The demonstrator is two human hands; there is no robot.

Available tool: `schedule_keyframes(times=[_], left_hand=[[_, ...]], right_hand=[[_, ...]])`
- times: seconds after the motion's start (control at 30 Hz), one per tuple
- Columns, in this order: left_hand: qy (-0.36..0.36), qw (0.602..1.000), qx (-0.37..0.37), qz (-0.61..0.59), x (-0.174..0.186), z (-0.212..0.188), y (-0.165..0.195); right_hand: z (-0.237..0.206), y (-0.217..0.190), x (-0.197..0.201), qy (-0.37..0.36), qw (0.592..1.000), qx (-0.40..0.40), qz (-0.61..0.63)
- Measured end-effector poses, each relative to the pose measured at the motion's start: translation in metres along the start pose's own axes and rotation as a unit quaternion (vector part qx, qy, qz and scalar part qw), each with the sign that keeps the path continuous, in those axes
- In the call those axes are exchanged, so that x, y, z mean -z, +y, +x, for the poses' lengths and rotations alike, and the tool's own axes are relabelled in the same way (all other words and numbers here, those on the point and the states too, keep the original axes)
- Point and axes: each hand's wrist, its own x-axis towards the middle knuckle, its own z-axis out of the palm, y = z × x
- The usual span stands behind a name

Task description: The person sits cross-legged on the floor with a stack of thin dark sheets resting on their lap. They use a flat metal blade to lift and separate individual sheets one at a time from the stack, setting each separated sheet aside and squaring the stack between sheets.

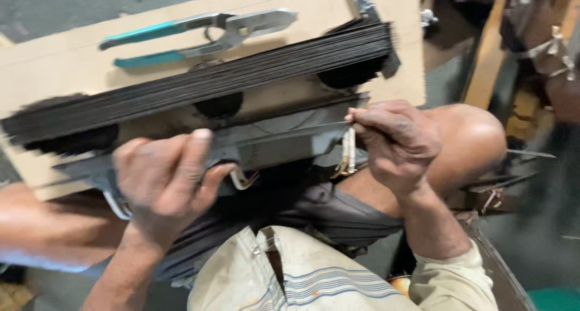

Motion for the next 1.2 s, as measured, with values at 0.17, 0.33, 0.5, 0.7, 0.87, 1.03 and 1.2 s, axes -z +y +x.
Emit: schedule_keyframes(times=[0.17,0.33,0.5,0.7,0.87,1.03,1.2], left_hand=[[-0.064,0.99,-0.123,-0.035,-0.029,0.062,0.028],[-0.075,0.981,-0.17,-0.059,-0.036,0.1,0.022],[-0.011,0.987,-0.147,-0.059,-0.035,0.124,0.012],[0.005,0.988,-0.125,-0.094,-0.043,0.14,0.017],[0.014,0.986,-0.117,-0.117,-0.05,0.146,0.017],[0.003,0.985,-0.111,-0.13,-0.056,0.145,0.015],[-0.004,0.984,-0.119,-0.133,-0.061,0.144,0.017]], right_hand=[[0.007,-0.014,0.003,0.054,0.997,0.024,-0.04],[0.012,0.008,-0.006,0.171,0.979,-0.053,0.095],[0.009,0.04,-0.001,0.206,0.972,-0.097,0.051],[0.007,0.055,-0.007,0.167,0.979,-0.112,0.038],[0.01,0.058,-0.003,0.165,0.982,-0.092,-0.017],[0.017,0.061,0.005,0.142,0.985,-0.093,-0.005],[0.023,0.061,0.01,0.137,0.983,-0.11,0.053]])
